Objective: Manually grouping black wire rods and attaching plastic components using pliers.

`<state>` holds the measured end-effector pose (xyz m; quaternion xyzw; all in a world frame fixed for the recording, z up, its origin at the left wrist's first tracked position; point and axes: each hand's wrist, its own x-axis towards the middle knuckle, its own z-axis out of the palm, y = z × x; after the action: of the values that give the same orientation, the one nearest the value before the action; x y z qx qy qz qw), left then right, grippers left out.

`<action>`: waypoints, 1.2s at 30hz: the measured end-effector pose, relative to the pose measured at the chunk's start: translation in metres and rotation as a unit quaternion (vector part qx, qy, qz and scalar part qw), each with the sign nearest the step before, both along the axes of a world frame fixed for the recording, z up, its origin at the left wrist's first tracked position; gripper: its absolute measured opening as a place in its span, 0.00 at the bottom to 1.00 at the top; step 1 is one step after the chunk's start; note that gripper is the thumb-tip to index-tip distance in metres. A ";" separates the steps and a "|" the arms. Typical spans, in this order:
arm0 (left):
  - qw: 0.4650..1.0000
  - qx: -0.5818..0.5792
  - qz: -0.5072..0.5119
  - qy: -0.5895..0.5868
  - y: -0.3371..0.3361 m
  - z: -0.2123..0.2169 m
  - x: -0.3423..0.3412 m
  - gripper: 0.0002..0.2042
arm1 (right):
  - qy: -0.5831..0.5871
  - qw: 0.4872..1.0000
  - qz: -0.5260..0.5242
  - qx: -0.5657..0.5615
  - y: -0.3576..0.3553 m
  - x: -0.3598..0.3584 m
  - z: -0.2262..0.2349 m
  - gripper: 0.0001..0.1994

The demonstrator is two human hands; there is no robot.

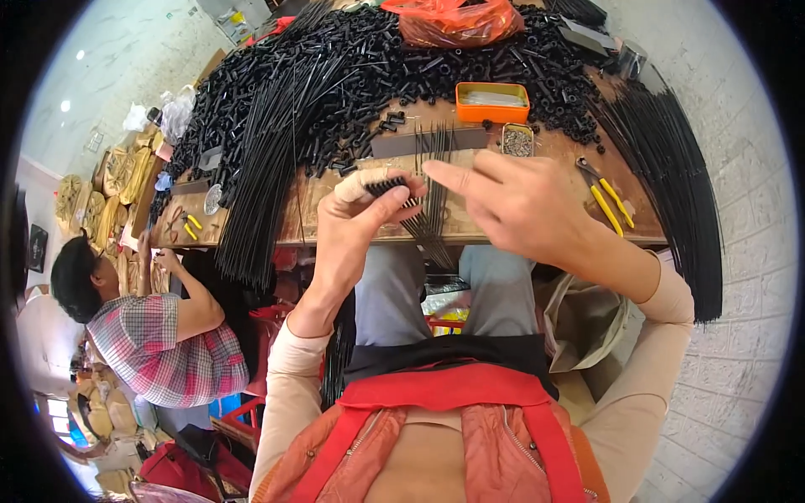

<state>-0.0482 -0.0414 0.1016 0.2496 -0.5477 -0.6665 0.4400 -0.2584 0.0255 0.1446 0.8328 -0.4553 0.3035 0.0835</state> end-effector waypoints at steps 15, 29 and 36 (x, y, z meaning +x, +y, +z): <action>1.000 0.009 -0.011 0.026 -0.002 -0.002 0.004 0.09 | 0.089 0.996 -0.009 0.002 0.005 0.011 -0.005 0.37; 1.000 0.015 -0.022 0.011 -0.003 -0.002 0.009 0.09 | 0.147 0.977 0.015 -0.152 0.003 -0.002 0.016 0.23; 0.998 0.025 -0.054 0.010 -0.003 -0.003 0.013 0.10 | 0.125 0.983 0.059 -0.118 0.004 -0.004 0.012 0.19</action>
<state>-0.0354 -0.0441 0.0981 0.2234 -0.5393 -0.7051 0.4025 -0.2620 0.0293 0.1569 0.8739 -0.3523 0.2530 0.2194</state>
